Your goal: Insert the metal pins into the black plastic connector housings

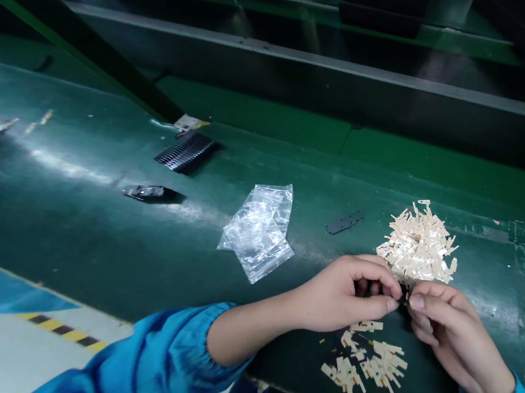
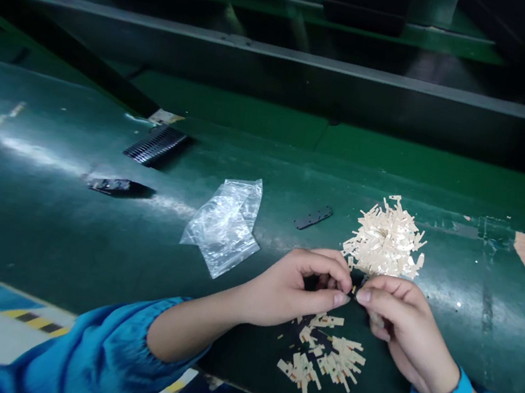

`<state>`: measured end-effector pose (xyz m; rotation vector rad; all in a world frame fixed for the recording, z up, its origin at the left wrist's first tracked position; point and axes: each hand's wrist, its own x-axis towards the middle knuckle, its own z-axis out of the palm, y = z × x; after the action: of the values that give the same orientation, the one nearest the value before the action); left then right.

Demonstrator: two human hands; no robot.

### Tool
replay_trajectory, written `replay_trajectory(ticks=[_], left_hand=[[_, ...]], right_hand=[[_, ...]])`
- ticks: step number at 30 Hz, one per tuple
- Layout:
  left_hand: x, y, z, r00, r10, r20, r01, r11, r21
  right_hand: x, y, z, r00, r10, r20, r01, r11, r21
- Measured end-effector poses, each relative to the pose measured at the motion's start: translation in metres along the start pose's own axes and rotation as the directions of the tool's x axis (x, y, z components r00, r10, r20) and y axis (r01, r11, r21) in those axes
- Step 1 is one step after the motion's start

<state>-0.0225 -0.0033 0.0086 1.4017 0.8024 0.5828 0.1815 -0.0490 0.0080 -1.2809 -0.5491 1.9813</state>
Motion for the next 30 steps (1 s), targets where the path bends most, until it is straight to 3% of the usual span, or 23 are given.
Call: replay_trajectory(ticks=[7,17,23,25,30], left_hand=[[0.0004,-0.0008,-0.0003,0.999,0.042,-0.023,-0.042,0.999,0.023],[-0.0001,-0.0003,0.0031,0.995,-0.049,-0.087,0.048,0.999,-0.004],[0.0013,0.0000,0.0014,0.975,-0.082,-0.209,0.092,0.995,0.039],[0.0024,0.0011,0.0003,0.976,-0.109,-0.186,0.106,0.994,-0.031],[0.0051,0.0021,-0.0002,0.986,-0.163,0.037,0.167,0.959,-0.231]], right_hand=[[0.0011,0.0011,-0.0004,0.993,0.067,0.094,-0.075,0.993,0.086],[0.0014,0.0016,0.0030,1.000,0.012,0.017,-0.012,0.999,-0.042],[-0.0007,-0.0025,0.0037,0.999,-0.030,-0.036,0.027,0.997,-0.070],[-0.0016,-0.0020,0.0029,0.996,-0.063,-0.070,0.056,0.993,-0.106],[-0.0048,0.0020,0.0021,0.980,-0.173,-0.094,0.151,0.967,-0.204]])
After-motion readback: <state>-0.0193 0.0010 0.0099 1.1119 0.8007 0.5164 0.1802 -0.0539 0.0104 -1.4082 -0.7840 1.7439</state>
